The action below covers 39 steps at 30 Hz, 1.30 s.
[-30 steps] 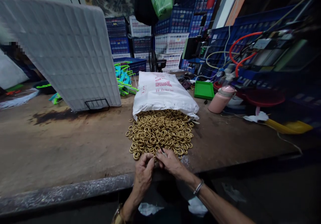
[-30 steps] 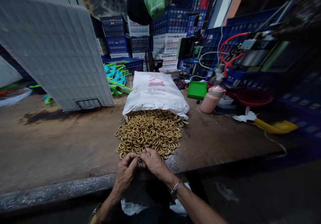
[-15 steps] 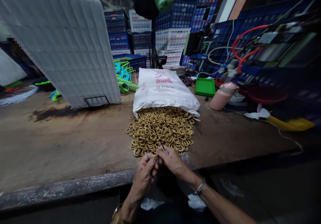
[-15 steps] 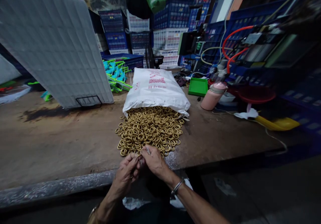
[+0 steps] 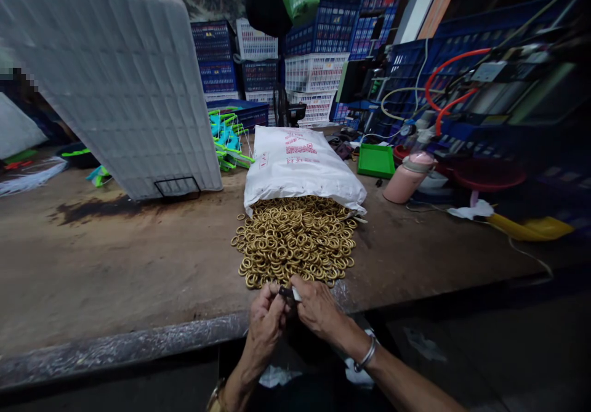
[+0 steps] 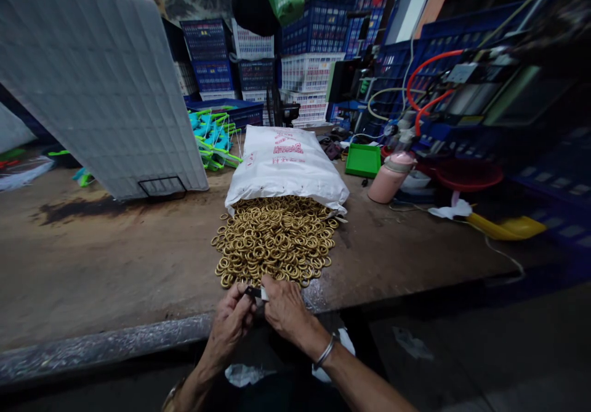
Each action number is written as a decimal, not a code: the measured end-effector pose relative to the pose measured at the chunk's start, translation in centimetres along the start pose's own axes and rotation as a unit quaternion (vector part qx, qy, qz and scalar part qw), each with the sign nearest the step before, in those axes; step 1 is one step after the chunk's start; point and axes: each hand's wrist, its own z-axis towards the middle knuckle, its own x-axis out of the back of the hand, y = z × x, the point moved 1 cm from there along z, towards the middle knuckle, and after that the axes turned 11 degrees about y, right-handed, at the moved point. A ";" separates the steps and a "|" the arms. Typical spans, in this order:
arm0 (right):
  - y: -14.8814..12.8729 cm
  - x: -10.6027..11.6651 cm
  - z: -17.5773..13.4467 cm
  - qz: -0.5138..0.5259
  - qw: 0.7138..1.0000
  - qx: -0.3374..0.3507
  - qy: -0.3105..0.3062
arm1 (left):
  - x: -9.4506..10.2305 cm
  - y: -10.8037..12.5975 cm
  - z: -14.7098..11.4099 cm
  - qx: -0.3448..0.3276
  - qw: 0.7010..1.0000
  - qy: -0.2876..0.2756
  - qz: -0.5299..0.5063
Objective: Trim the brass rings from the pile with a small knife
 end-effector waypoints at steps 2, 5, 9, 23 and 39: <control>0.3 -0.3 0.0 -0.015 1.000 0.004 0.009 | 0.2 -0.2 -0.4 0.003 1.000 -0.010 0.002; 1.5 -1.0 0.3 -0.055 0.997 -0.037 0.040 | 0.5 -0.1 -1.6 0.018 0.999 -0.036 0.002; 2.5 -0.6 1.3 -0.070 0.993 -0.044 0.081 | 0.5 0.1 -2.9 0.066 0.994 -0.078 -0.048; -0.3 -1.0 7.9 -0.163 0.983 -0.054 0.061 | 1.7 -0.3 -1.3 0.173 0.959 -0.040 -0.221; 0.8 0.3 3.1 0.093 0.991 0.041 0.087 | 0.6 0.0 1.5 0.003 0.998 0.046 -0.048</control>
